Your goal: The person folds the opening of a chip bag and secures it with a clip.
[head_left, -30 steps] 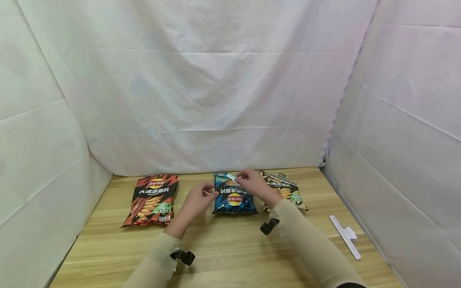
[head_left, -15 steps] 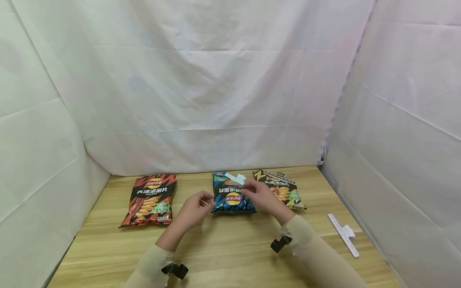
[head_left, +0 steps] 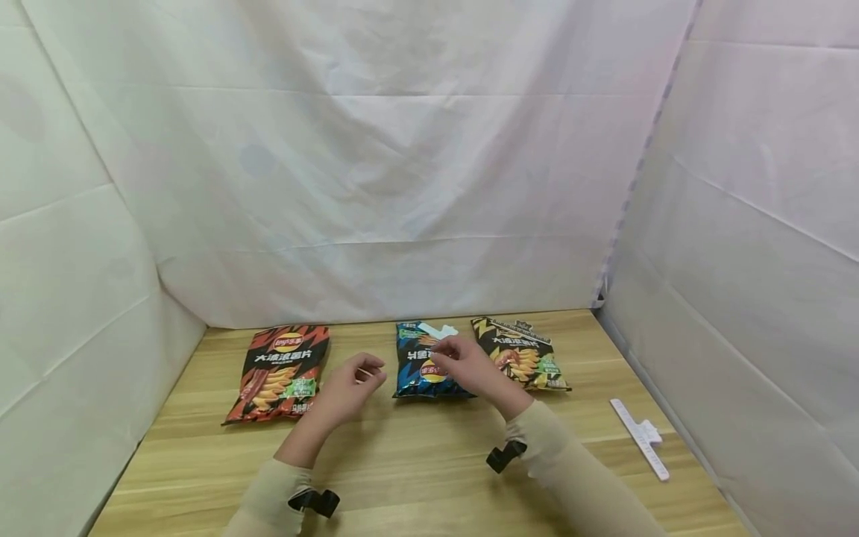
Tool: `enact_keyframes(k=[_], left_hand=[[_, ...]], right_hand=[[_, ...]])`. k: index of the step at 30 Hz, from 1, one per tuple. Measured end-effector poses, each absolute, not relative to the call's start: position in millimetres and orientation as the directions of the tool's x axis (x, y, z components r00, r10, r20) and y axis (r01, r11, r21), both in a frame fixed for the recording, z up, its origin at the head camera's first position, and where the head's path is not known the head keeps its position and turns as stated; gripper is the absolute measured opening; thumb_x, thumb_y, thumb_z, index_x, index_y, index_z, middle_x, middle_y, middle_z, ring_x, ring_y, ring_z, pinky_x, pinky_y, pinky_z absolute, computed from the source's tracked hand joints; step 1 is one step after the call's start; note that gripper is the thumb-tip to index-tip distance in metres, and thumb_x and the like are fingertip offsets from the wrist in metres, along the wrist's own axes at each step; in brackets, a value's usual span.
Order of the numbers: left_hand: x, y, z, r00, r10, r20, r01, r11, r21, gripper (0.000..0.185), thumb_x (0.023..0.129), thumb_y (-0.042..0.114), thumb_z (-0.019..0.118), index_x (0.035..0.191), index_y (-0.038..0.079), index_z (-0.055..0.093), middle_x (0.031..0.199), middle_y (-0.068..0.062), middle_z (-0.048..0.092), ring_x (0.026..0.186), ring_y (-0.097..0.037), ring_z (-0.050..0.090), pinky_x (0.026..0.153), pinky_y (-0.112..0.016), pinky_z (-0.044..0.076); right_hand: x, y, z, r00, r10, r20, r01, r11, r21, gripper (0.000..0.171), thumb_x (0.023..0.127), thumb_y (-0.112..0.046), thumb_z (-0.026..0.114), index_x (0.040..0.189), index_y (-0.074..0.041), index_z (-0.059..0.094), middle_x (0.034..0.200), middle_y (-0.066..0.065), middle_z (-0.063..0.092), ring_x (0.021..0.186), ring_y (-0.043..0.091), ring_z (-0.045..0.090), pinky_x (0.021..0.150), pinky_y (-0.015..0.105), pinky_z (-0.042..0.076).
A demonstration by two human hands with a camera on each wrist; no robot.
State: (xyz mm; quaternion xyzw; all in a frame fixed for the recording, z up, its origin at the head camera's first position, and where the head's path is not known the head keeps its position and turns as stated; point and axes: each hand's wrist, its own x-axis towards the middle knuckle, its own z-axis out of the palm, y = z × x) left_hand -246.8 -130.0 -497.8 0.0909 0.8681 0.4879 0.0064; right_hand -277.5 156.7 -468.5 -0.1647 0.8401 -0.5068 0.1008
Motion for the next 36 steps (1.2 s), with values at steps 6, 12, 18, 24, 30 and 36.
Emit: enact_keyframes(k=[6, 12, 18, 24, 30, 36], left_hand=[[-253.8, -174.7, -487.5, -0.984, 0.106, 0.145, 0.179, 0.534, 0.826, 0.032, 0.113, 0.029, 0.069, 0.138, 0.010, 0.071, 0.125, -0.008, 0.073, 0.115, -0.028, 0.069, 0.093, -0.046, 0.058], [-260.6, -230.7, -477.4, -0.991, -0.009, 0.135, 0.108, 0.548, 0.830, 0.049, 0.115, 0.045, 0.060, 0.148, 0.008, 0.063, 0.139, -0.017, 0.065, 0.117, -0.035, 0.065, 0.081, -0.040, 0.056], [-268.1, -274.8, -477.2, -0.984, -0.156, 0.082, -0.007, 0.499, 0.867, 0.060, 0.116, 0.050, 0.054, 0.153, 0.003, 0.058, 0.145, -0.025, 0.060, 0.126, -0.039, 0.060, 0.085, -0.039, 0.054], [-271.1, -301.7, -484.2, -0.947, -0.322, 0.001, -0.166, 0.491, 0.855, 0.065, 0.116, 0.049, 0.050, 0.157, -0.001, 0.054, 0.154, -0.030, 0.054, 0.135, -0.048, 0.055, 0.098, -0.057, 0.051], [-276.9, -317.6, -490.5, -0.913, -0.390, -0.121, -0.285, 0.397, 0.872, 0.074, 0.114, 0.050, 0.047, 0.165, -0.003, 0.040, 0.161, -0.033, 0.044, 0.139, -0.047, 0.050, 0.103, -0.057, 0.049], [-281.3, -324.8, -496.5, -0.899, -0.384, -0.212, -0.351, 0.343, 0.871, 0.087, 0.114, 0.053, 0.044, 0.172, -0.007, 0.019, 0.169, -0.040, 0.030, 0.152, -0.052, 0.038, 0.119, -0.064, 0.040]], right_hand=[[-273.4, 112.1, -462.0, -0.903, -0.428, 0.030, -0.213, 0.386, -0.898, 0.039, 0.115, -0.028, 0.065, 0.144, -0.002, 0.065, 0.123, 0.010, 0.073, 0.112, 0.039, 0.074, 0.094, 0.049, 0.062], [-273.8, 61.5, -458.3, -0.882, -0.469, -0.039, -0.158, 0.375, -0.914, 0.052, 0.113, -0.035, 0.067, 0.156, -0.009, 0.056, 0.129, 0.007, 0.070, 0.115, 0.033, 0.073, 0.093, 0.044, 0.062], [-286.5, 24.5, -472.3, -0.878, -0.463, -0.120, -0.111, 0.441, -0.891, 0.064, 0.111, -0.047, 0.068, 0.162, -0.012, 0.052, 0.137, 0.006, 0.068, 0.118, 0.031, 0.073, 0.091, 0.041, 0.060], [-297.0, -9.5, -490.4, -0.904, -0.398, -0.157, -0.079, 0.515, -0.854, 0.069, 0.110, -0.052, 0.067, 0.162, -0.009, 0.052, 0.137, 0.006, 0.070, 0.112, 0.019, 0.071, 0.096, 0.043, 0.059], [-300.3, -39.5, -506.4, -0.924, -0.335, -0.183, -0.016, 0.512, -0.859, 0.072, 0.110, -0.050, 0.067, 0.163, -0.006, 0.049, 0.137, 0.008, 0.071, 0.114, 0.019, 0.071, 0.101, 0.045, 0.058], [-298.9, -58.9, -515.3, -0.936, -0.293, -0.196, 0.035, 0.476, -0.879, 0.076, 0.110, -0.055, 0.065, 0.165, -0.006, 0.046, 0.133, 0.006, 0.070, 0.114, 0.019, 0.070, 0.102, 0.046, 0.057]])
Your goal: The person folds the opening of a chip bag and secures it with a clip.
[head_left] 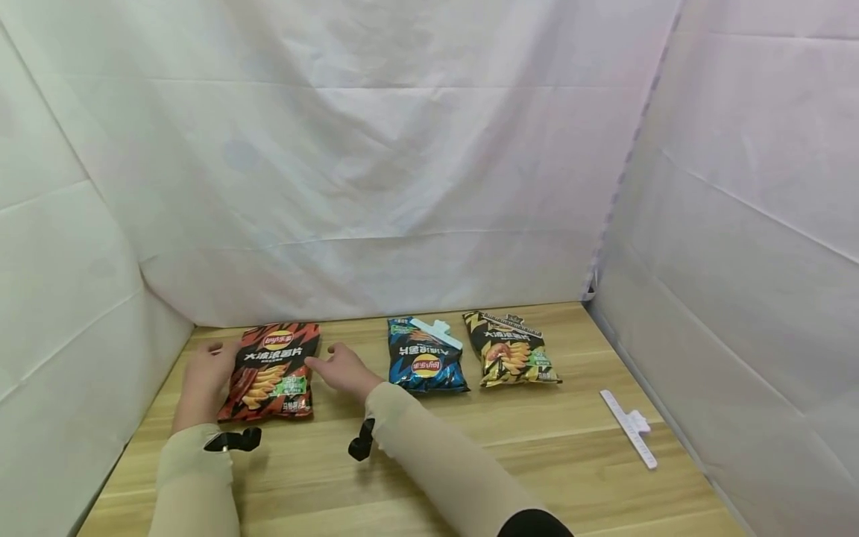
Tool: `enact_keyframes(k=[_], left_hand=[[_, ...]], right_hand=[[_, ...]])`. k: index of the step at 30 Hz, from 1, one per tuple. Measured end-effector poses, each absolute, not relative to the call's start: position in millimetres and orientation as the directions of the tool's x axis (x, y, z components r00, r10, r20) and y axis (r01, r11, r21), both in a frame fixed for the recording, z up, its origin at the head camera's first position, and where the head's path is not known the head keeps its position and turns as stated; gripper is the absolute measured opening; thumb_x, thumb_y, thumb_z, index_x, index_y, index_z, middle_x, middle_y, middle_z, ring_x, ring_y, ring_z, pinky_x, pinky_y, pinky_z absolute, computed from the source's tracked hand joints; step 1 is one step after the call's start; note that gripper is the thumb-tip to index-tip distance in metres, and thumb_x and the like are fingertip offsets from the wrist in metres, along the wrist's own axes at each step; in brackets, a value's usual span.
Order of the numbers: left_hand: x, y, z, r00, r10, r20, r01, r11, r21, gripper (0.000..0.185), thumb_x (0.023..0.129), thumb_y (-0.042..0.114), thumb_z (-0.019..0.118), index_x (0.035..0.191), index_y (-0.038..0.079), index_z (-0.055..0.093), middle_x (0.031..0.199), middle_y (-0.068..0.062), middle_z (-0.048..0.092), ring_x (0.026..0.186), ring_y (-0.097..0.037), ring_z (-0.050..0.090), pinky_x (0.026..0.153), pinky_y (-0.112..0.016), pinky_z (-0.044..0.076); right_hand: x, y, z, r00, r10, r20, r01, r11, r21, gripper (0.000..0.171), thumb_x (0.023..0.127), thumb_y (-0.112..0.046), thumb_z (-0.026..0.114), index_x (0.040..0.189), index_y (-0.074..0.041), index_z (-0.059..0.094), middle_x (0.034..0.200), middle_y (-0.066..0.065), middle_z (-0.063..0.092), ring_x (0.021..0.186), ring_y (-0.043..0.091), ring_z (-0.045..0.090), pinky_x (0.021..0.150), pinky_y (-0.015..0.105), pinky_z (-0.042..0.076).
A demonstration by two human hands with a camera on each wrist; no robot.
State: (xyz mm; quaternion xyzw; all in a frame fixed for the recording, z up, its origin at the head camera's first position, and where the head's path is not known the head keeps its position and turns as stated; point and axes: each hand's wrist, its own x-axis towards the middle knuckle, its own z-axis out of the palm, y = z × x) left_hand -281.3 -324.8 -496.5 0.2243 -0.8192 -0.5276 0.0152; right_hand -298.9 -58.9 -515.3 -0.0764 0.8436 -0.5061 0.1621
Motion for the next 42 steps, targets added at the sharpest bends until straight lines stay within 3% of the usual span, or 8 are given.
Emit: enact_keyframes(k=[7, 12, 15, 21, 27, 33, 37, 42], left_hand=[[-282.8, -327.8, -497.6, -0.896, -0.377, -0.233, -0.360, 0.311, 0.879, 0.090, 0.113, 0.056, 0.044, 0.173, -0.006, 0.016, 0.173, -0.038, 0.024, 0.158, -0.053, 0.030, 0.125, -0.065, 0.032], [-284.5, -332.3, -498.5, -0.890, -0.372, -0.265, -0.390, 0.320, 0.863, 0.094, 0.112, 0.060, 0.043, 0.174, -0.004, 0.013, 0.176, -0.037, 0.018, 0.160, -0.056, 0.024, 0.126, -0.068, 0.029], [-285.2, -335.6, -499.8, -0.887, -0.364, -0.284, -0.412, 0.348, 0.842, 0.094, 0.112, 0.060, 0.042, 0.174, -0.005, 0.012, 0.176, -0.037, 0.016, 0.160, -0.057, 0.022, 0.126, -0.070, 0.027], [-284.8, -334.8, -502.5, -0.890, -0.306, -0.337, -0.445, 0.429, 0.786, 0.099, 0.112, 0.065, 0.037, 0.171, -0.011, 0.014, 0.172, -0.042, 0.017, 0.156, -0.060, 0.025, 0.124, -0.070, 0.030], [-290.5, -325.4, -505.5, -0.891, -0.270, -0.364, -0.449, 0.420, 0.789, 0.100, 0.112, 0.068, 0.037, 0.171, -0.010, 0.016, 0.173, -0.042, 0.015, 0.155, -0.061, 0.027, 0.123, -0.071, 0.032], [-293.8, -321.0, -507.8, -0.886, -0.284, -0.367, -0.458, 0.404, 0.792, 0.100, 0.112, 0.067, 0.037, 0.173, -0.008, 0.011, 0.175, -0.040, 0.013, 0.157, -0.060, 0.025, 0.125, -0.070, 0.028], [-294.3, -319.3, -510.1, -0.896, -0.255, -0.363, -0.435, 0.346, 0.831, 0.106, 0.109, 0.072, 0.043, 0.174, -0.005, 0.008, 0.174, -0.039, 0.019, 0.152, -0.055, 0.037, 0.120, -0.067, 0.039], [-294.9, -318.7, -511.0, -0.924, -0.223, -0.312, -0.366, 0.270, 0.891, 0.112, 0.105, 0.078, 0.051, 0.174, -0.004, 0.018, 0.156, -0.031, 0.050, 0.113, -0.031, 0.067, 0.090, -0.043, 0.060]], right_hand=[[-301.1, -68.7, -505.7, -0.942, -0.259, -0.212, 0.076, 0.450, -0.890, 0.076, 0.110, -0.055, 0.065, 0.165, -0.006, 0.046, 0.124, 0.007, 0.070, 0.111, 0.022, 0.070, 0.104, 0.049, 0.056], [-307.7, -74.2, -504.5, -0.942, -0.245, -0.231, 0.097, 0.457, -0.884, 0.075, 0.111, -0.054, 0.065, 0.166, -0.007, 0.046, 0.144, 0.012, 0.064, 0.116, 0.024, 0.069, 0.106, 0.049, 0.055], [-310.6, -77.3, -506.4, -0.941, -0.242, -0.238, 0.104, 0.462, -0.881, 0.075, 0.111, -0.055, 0.064, 0.166, -0.006, 0.046, 0.148, 0.013, 0.062, 0.104, 0.021, 0.069, 0.103, 0.049, 0.056], [-315.1, -83.4, -508.5, -0.940, -0.224, -0.257, 0.132, 0.456, -0.880, 0.071, 0.111, -0.053, 0.065, 0.162, -0.005, 0.050, 0.132, 0.011, 0.066, 0.093, 0.019, 0.066, 0.099, 0.049, 0.057], [-319.4, -93.7, -513.9, -0.933, -0.217, -0.287, 0.195, 0.364, -0.911, 0.047, 0.109, -0.042, 0.073, 0.136, -0.004, 0.067, 0.105, 0.006, 0.066, 0.092, 0.024, 0.069, 0.090, 0.050, 0.059], [-317.3, -99.3, -515.9, -0.935, -0.206, -0.290, 0.214, 0.324, -0.921, 0.046, 0.108, -0.038, 0.075, 0.141, -0.006, 0.068, 0.107, 0.003, 0.070, 0.093, 0.022, 0.070, 0.091, 0.051, 0.060], [-314.0, -100.8, -513.6, -0.937, -0.231, -0.263, 0.200, 0.264, -0.944, 0.044, 0.109, -0.035, 0.074, 0.144, -0.011, 0.069, 0.115, 0.004, 0.074, 0.103, 0.024, 0.073, 0.098, 0.052, 0.058], [-307.6, -103.3, -510.1, -0.948, -0.226, -0.223, 0.159, 0.268, -0.950, 0.055, 0.110, -0.039, 0.071, 0.157, -0.014, 0.059, 0.142, 0.008, 0.067, 0.128, 0.027, 0.068, 0.109, 0.051, 0.054]])
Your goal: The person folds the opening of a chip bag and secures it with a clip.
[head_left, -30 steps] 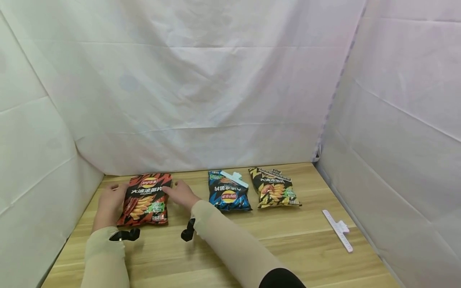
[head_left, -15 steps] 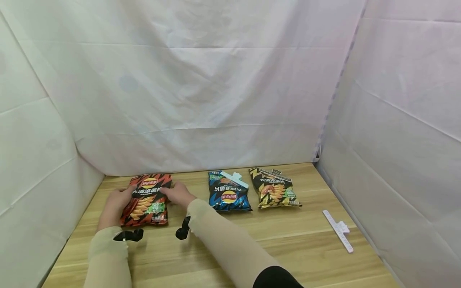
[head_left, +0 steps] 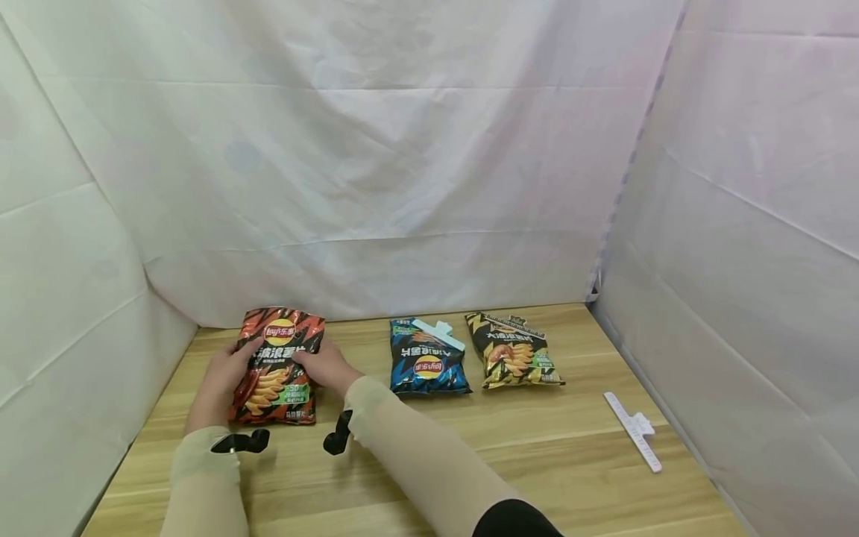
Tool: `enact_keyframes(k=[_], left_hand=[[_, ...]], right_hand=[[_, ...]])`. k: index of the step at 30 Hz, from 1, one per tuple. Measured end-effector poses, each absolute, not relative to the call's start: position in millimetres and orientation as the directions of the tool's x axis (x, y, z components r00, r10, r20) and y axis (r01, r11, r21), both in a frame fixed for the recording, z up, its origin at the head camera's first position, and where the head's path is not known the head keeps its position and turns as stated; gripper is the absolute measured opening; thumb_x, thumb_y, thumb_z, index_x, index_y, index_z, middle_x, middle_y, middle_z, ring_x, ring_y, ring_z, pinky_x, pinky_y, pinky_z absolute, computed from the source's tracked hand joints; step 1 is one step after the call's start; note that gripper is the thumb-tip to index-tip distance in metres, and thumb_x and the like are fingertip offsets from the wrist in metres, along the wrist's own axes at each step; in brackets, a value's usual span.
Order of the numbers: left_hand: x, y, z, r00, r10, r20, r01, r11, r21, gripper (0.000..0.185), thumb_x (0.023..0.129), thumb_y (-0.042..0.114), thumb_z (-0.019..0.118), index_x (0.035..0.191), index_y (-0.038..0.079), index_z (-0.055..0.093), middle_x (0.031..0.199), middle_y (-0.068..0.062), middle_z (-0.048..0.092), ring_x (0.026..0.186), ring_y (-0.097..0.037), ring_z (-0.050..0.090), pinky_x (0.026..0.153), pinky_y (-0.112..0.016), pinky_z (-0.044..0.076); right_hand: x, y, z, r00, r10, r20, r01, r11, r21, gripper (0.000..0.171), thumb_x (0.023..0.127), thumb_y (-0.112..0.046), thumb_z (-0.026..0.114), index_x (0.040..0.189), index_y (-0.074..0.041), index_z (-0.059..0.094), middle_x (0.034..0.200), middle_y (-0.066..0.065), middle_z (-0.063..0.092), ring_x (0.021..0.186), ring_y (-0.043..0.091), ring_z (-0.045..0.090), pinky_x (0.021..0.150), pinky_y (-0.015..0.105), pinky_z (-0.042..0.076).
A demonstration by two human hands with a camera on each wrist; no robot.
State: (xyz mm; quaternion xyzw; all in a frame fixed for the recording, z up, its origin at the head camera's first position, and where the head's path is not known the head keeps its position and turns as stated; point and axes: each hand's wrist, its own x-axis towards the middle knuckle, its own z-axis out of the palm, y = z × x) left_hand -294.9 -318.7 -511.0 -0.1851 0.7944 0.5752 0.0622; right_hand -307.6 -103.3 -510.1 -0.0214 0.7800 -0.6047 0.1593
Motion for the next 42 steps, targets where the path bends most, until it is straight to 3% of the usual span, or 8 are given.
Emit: enact_keyframes(k=[3, 7, 12, 17, 25, 31, 34, 42], left_hand=[[-294.7, -318.8, -511.9, -0.942, -0.180, -0.282, -0.311, 0.161, 0.937, 0.104, 0.106, 0.071, 0.059, 0.173, -0.001, 0.025, 0.131, -0.010, 0.067, 0.093, -0.013, 0.070, 0.078, -0.030, 0.061], [-293.6, -318.2, -512.6, -0.962, -0.127, -0.242, -0.251, 0.054, 0.967, 0.090, 0.109, 0.058, 0.066, 0.167, -0.002, 0.033, 0.105, 0.012, 0.069, 0.088, -0.005, 0.071, 0.078, -0.026, 0.061], [-293.1, -317.4, -513.7, -0.973, -0.116, -0.202, -0.199, -0.038, 0.979, 0.060, 0.110, 0.048, 0.070, 0.151, 0.008, 0.051, 0.098, 0.016, 0.072, 0.089, -0.005, 0.073, 0.078, -0.025, 0.061], [-290.8, -315.9, -512.9, -0.976, -0.099, -0.195, -0.184, -0.110, 0.977, 0.038, 0.110, 0.041, 0.072, 0.134, 0.016, 0.057, 0.096, 0.014, 0.075, 0.087, -0.006, 0.075, 0.077, -0.026, 0.063], [-288.7, -314.6, -508.5, -0.982, -0.049, -0.180, -0.171, -0.156, 0.973, 0.040, 0.114, 0.030, 0.066, 0.146, 0.014, 0.048, 0.101, 0.014, 0.074, 0.092, -0.005, 0.074, 0.081, -0.026, 0.063], [-276.6, -301.1, -492.8, -0.996, 0.032, -0.084, -0.087, -0.123, 0.989, 0.012, 0.115, 0.025, 0.064, 0.125, 0.028, 0.068, 0.107, 0.012, 0.076, 0.096, -0.008, 0.075, 0.081, -0.028, 0.063], [-269.2, -289.2, -481.8, -0.995, 0.101, -0.008, -0.019, -0.106, 0.994, 0.019, 0.115, 0.019, 0.062, 0.121, 0.033, 0.074, 0.113, 0.010, 0.076, 0.099, -0.010, 0.074, 0.082, -0.028, 0.062], [-252.5, -246.8, -457.1, -0.960, 0.249, 0.129, 0.139, 0.022, 0.990, 0.040, 0.115, 0.016, 0.061, 0.155, 0.013, 0.060, 0.136, 0.010, 0.068, 0.124, -0.011, 0.064, 0.098, -0.026, 0.055]], right_hand=[[-304.8, -103.5, -508.6, -0.960, -0.206, -0.188, 0.146, 0.205, -0.968, 0.042, 0.111, -0.038, 0.069, 0.146, -0.014, 0.064, 0.128, 0.005, 0.070, 0.112, 0.022, 0.070, 0.098, 0.047, 0.057], [-303.0, -103.7, -507.2, -0.970, -0.197, -0.139, 0.128, 0.068, -0.989, 0.016, 0.112, -0.032, 0.070, 0.109, -0.016, 0.070, 0.082, -0.003, 0.060, 0.068, 0.014, 0.056, 0.068, 0.039, 0.050], [-302.2, -103.7, -504.8, -0.975, -0.190, -0.113, 0.119, -0.020, -0.993, 0.022, 0.111, -0.028, 0.072, 0.091, -0.018, 0.069, 0.061, -0.006, 0.044, 0.051, 0.012, 0.037, 0.056, 0.034, 0.038], [-300.5, -102.6, -504.2, -0.981, -0.173, -0.088, 0.097, -0.043, -0.994, 0.012, 0.110, -0.023, 0.073, 0.100, -0.019, 0.079, 0.059, -0.006, 0.048, 0.050, 0.012, 0.040, 0.054, 0.032, 0.040], [-299.0, -90.5, -501.5, -0.974, -0.224, -0.044, 0.053, -0.036, -0.998, 0.010, 0.110, -0.025, 0.073, 0.111, -0.019, 0.081, 0.070, -0.002, 0.063, 0.054, 0.013, 0.047, 0.055, 0.033, 0.044], [-290.7, -66.9, -490.5, -0.969, -0.244, -0.019, 0.015, 0.019, -1.000, 0.010, 0.109, -0.027, 0.074, 0.112, -0.020, 0.081, 0.071, -0.001, 0.063, 0.054, 0.013, 0.048, 0.054, 0.032, 0.044], [-285.4, -48.3, -482.4, -0.962, -0.274, 0.005, -0.012, 0.024, -1.000, 0.013, 0.109, -0.026, 0.074, 0.117, -0.018, 0.080, 0.080, 0.000, 0.071, 0.059, 0.013, 0.055, 0.057, 0.032, 0.048], [-272.1, 13.7, -464.4, -0.933, -0.359, 0.028, -0.047, 0.046, -0.998, 0.028, 0.108, -0.032, 0.075, 0.130, -0.013, 0.078, 0.103, 0.002, 0.079, 0.085, 0.017, 0.074, 0.072, 0.034, 0.060]])
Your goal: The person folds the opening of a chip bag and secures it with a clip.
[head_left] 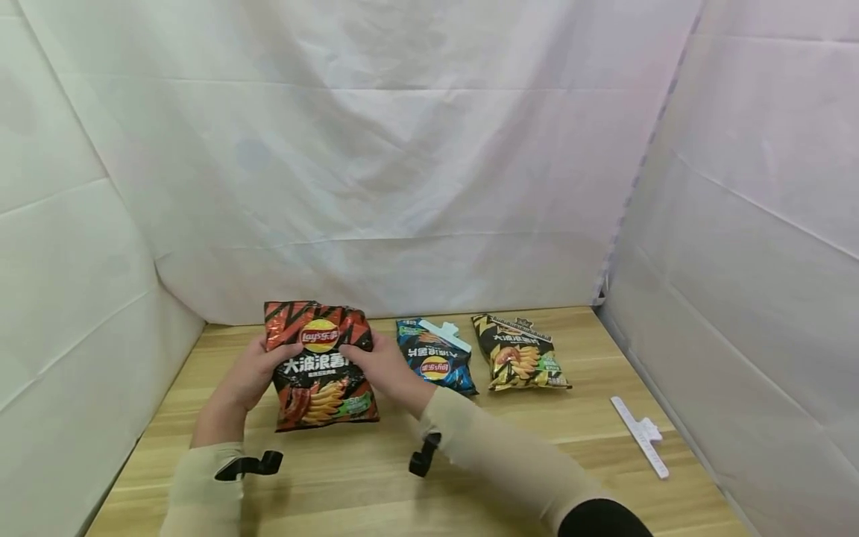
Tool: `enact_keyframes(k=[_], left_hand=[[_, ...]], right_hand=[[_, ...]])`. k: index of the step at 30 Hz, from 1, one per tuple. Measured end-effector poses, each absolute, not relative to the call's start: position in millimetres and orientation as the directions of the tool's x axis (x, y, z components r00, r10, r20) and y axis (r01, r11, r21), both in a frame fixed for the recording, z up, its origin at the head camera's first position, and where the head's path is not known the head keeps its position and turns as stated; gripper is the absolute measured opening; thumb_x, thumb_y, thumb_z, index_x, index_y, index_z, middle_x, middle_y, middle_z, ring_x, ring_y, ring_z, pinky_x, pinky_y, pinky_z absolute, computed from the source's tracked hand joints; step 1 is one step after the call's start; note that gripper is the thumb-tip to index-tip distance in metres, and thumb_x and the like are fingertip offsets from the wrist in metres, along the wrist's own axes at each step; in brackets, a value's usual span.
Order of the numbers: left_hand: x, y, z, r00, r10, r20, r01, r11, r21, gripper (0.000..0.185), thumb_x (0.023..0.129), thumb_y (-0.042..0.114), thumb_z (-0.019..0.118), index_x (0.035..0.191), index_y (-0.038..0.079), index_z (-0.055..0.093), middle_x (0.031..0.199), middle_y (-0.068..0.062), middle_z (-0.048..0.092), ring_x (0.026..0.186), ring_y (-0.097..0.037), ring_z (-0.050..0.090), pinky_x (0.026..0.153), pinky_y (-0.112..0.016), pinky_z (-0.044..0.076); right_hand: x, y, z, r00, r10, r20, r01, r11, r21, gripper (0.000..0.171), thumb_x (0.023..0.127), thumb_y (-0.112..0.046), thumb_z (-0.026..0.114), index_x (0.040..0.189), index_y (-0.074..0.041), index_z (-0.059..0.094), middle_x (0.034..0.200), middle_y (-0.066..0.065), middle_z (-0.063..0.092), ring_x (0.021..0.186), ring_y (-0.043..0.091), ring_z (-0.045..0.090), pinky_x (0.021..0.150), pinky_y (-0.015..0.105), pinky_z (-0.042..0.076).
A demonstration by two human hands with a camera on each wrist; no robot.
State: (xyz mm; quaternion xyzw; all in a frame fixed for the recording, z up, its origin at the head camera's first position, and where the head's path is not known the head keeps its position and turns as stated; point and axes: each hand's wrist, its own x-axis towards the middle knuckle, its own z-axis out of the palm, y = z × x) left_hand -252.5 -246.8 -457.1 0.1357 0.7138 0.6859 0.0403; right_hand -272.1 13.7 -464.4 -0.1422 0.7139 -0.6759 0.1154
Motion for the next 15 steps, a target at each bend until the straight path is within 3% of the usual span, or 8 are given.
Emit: enact_keyframes(k=[5, 15], left_hand=[[-247.8, -213.1, -452.4, -0.947, 0.283, 0.154, 0.184, 0.083, 0.979, 0.050, 0.115, 0.018, 0.063, 0.160, -0.001, 0.053, 0.142, 0.004, 0.066, 0.128, -0.011, 0.063, 0.101, -0.025, 0.052], [-241.5, -148.6, -455.3, -0.923, 0.338, 0.185, 0.199, 0.007, 0.980, 0.055, 0.112, 0.016, 0.069, 0.161, 0.001, 0.051, 0.152, -0.020, 0.063, 0.128, -0.015, 0.067, 0.101, -0.029, 0.057]], right_hand=[[-263.2, 54.7, -456.7, -0.924, -0.374, 0.079, -0.104, 0.047, -0.993, 0.024, 0.108, -0.026, 0.075, 0.121, -0.006, 0.078, 0.100, 0.007, 0.078, 0.083, 0.020, 0.073, 0.073, 0.035, 0.061], [-249.7, 123.5, -452.8, -0.921, -0.369, 0.126, -0.171, 0.090, -0.981, 0.028, 0.109, -0.023, 0.074, 0.129, -0.003, 0.075, 0.107, 0.009, 0.078, 0.092, 0.024, 0.074, 0.078, 0.037, 0.061]])
